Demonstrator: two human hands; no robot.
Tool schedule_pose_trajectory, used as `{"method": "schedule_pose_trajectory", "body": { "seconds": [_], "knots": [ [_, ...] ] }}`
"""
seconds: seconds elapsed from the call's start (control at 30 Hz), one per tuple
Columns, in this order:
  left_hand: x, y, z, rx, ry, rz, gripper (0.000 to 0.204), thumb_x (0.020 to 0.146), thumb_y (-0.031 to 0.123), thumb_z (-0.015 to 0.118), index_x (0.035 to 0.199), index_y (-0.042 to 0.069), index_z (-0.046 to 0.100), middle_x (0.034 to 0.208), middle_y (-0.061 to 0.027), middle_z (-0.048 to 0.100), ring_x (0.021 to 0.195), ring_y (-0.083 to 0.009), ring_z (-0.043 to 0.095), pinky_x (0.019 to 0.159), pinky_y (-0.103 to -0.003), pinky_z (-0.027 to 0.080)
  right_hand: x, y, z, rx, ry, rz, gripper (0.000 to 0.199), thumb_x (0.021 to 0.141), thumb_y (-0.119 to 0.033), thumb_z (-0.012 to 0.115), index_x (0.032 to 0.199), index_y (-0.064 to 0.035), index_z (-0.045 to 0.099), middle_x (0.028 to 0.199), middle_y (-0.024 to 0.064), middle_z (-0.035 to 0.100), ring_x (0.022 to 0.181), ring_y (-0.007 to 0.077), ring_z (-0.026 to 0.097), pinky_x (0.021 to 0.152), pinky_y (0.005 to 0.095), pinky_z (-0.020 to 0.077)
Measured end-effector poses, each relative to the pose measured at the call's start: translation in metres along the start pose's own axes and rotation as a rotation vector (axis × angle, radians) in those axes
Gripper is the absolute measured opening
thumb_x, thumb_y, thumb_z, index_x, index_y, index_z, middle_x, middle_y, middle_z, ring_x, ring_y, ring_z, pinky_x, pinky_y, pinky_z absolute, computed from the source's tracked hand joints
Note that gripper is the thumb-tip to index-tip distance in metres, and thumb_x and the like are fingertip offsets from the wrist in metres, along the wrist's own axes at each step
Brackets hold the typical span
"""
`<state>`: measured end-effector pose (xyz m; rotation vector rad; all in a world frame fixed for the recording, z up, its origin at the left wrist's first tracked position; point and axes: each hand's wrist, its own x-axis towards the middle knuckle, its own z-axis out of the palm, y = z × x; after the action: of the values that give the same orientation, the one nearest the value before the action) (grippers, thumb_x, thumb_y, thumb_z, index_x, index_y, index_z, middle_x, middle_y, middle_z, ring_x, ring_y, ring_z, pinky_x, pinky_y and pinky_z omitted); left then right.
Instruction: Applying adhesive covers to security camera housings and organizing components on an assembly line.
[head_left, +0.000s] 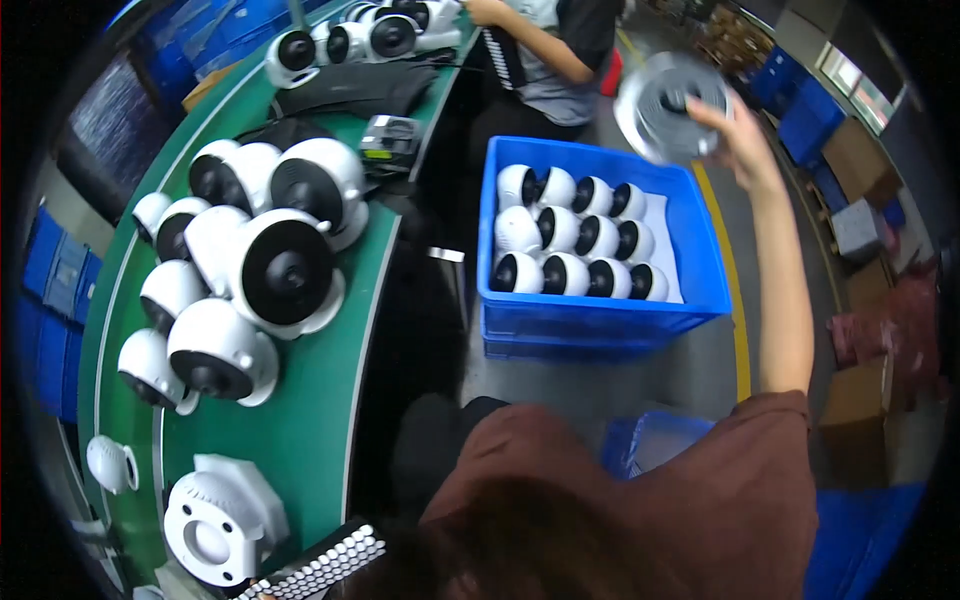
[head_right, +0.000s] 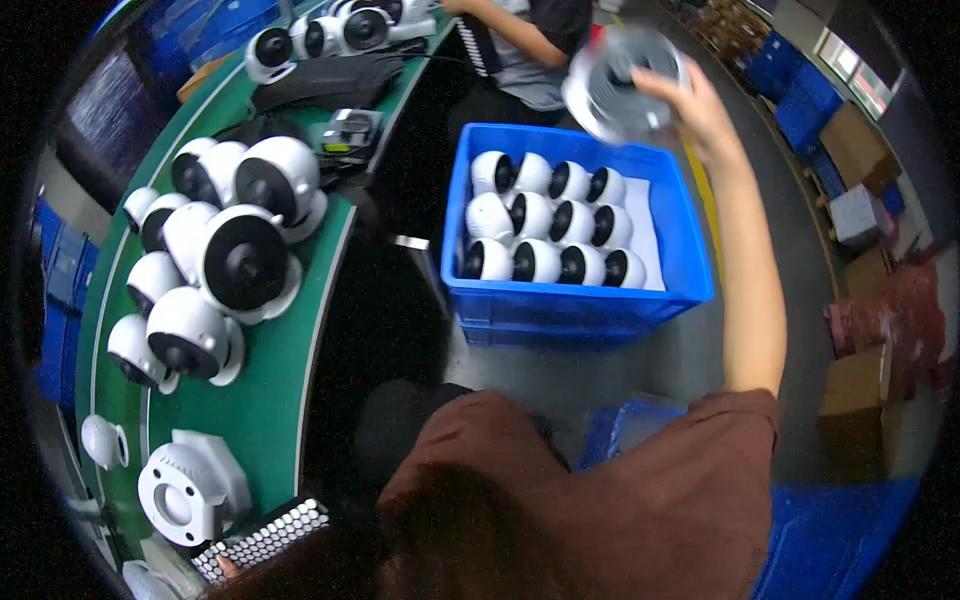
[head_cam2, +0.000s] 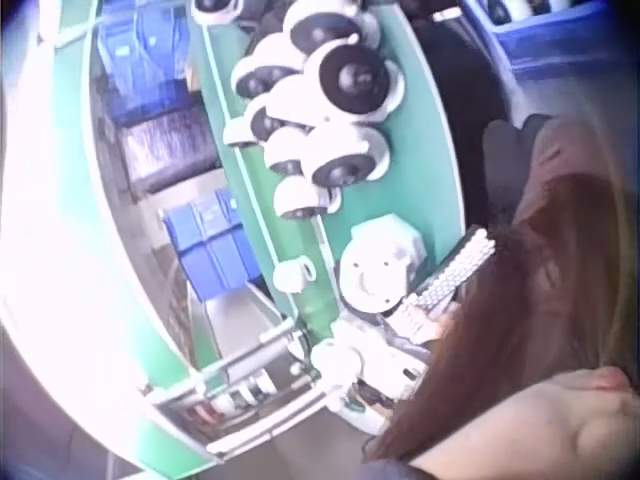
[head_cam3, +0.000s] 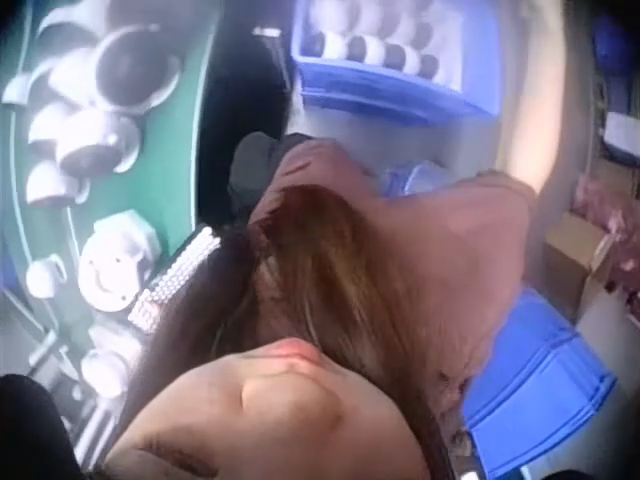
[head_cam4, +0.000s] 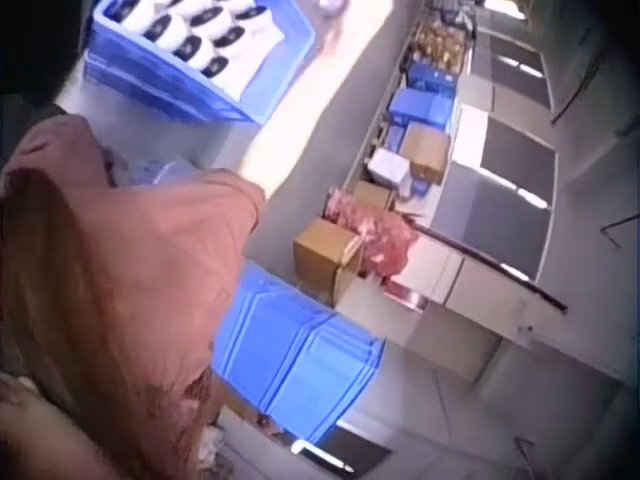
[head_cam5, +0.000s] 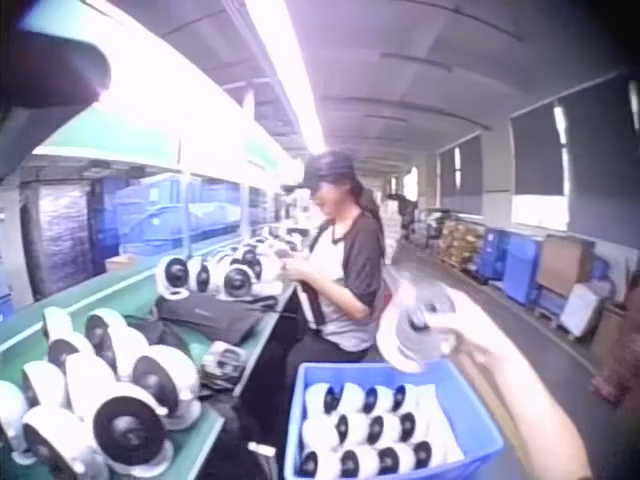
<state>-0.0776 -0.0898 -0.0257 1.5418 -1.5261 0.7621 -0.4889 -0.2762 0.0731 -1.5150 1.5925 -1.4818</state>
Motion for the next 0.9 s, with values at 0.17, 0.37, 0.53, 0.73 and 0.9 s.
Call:
{"method": "schedule_pose_trajectory", "body": {
  "seconds": [0.17, 0.37, 0.53, 0.73, 0.9],
  "knots": [
    [0.044, 0.108, 0.051, -0.285, 0.008, -0.332, 0.067, 0.076, 0.037, 0.047, 0.122, -0.003, 0.021, 0.112, -0.0269, 0.04, 0.102, -0.0316, 0.043, 0.09, -0.04, 0.031, -0.06, 0.184, -0.089, -0.786, 0.269, 0.295, 0.072, 0.049, -0.02, 0.072, 0.112, -0.0053, 0.039, 0.102, 0.0138, 0.052, 0.096, 0.0303, 0.048, 0.085, 0.0355, 0.0359],
    [0.044, 0.078, 0.022, -0.457, 0.096, -0.761, 0.063, 0.076, 0.034, 0.047, 0.121, -0.004, 0.024, 0.109, -0.0259, 0.043, 0.101, -0.0292, 0.044, 0.088, -0.039, 0.033, -0.113, 0.312, -0.072, -0.763, 0.313, 0.493, 0.088, 0.046, -0.018, 0.076, 0.119, -0.0094, 0.028, 0.11, 0.0266, 0.036, 0.101, 0.0389, 0.037, 0.087, 0.0402, 0.0329],
    [-0.012, -0.064, -0.102, -0.497, 0.29, -1.144, 0.06, 0.077, 0.031, 0.048, 0.121, -0.004, 0.026, 0.107, -0.0251, 0.045, 0.1, -0.0272, 0.046, 0.087, -0.038, 0.035, -0.103, 0.342, -0.079, -0.832, -0.237, 0.653, 0.085, 0.048, -0.029, 0.074, 0.119, -0.0099, 0.03, 0.108, 0.0204, 0.046, 0.105, 0.0304, 0.04, 0.092, 0.0373, 0.0264],
    [-0.054, -0.13, -0.139, -0.556, 0.736, -1.055, 0.026, 0.077, 0.01, 0.048, 0.097, -0.006, 0.051, 0.09, -0.0126, 0.056, 0.075, -0.0173, 0.055, 0.067, -0.029, 0.046, -0.049, 0.405, -0.118, -1.621, -0.871, 0.498, 0.051, 0.056, -0.023, 0.068, 0.1, -0.0016, 0.053, 0.105, 0.0167, 0.051, 0.096, 0.0271, 0.049, 0.083, 0.0359, 0.0376],
    [-0.054, -0.132, -0.123, -0.505, 0.772, -1.015, 0.031, 0.071, -0.002, 0.054, 0.101, -0.004, 0.046, 0.092, -0.0098, 0.053, 0.081, -0.0162, 0.052, 0.074, -0.027, 0.043, 0.046, 0.064, 0.086, -0.654, -0.255, -0.289, 0.041, 0.079, -0.016, 0.049, 0.112, 0.0058, 0.039, 0.105, 0.0204, 0.049, 0.094, 0.0254, 0.05, 0.081, 0.032, 0.0375]
  ]
}}
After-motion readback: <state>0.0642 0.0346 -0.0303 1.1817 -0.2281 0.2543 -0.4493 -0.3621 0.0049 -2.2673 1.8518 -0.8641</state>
